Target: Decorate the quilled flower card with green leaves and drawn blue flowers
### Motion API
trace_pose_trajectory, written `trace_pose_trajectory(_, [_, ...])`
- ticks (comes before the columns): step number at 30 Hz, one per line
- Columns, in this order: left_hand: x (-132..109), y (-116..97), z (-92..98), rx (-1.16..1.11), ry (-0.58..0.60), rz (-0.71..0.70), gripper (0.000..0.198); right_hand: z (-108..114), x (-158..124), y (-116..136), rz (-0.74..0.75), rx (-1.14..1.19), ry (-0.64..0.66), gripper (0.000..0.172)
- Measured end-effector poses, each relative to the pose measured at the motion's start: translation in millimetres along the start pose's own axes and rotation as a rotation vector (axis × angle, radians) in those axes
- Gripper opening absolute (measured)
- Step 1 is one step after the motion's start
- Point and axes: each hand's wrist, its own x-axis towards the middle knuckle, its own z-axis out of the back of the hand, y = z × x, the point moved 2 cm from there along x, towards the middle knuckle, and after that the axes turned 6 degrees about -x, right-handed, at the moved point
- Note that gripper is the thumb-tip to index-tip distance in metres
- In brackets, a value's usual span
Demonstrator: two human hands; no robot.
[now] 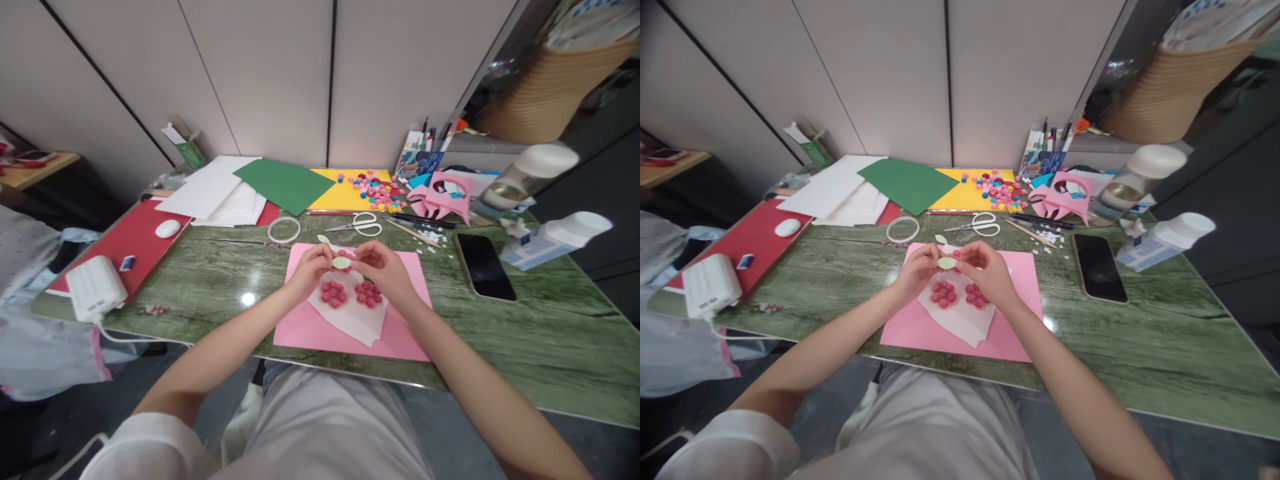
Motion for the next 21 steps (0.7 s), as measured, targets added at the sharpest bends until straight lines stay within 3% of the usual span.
trace_pose_trajectory(3, [-1.3,-1.9,-1.4,0.04,0.018,-0.051,0.006,-0.1,-4.1,6.2,0.111,-0.258,-0.053,0.006])
trace_pose_trajectory(7, [-2.6,-3.6,-2.0,0.121,0.033,-0.09,0.005,-1.0,-8.3,12.3,0.189,-0.472,-0.079,0.006])
trace_pose_trajectory(14, [-1.5,-2.6,-1.1,0.171,0.011,-0.122,0.007,0.4,-12.5,19.5,0.259,-0.619,-0.158,0.006])
trace_pose_trajectory(21, [-2.8,-2.1,0.6,0.141,0.043,-0.123,0.006,-0.3,-11.8,20.3,0.262,-0.675,-0.067,0.011])
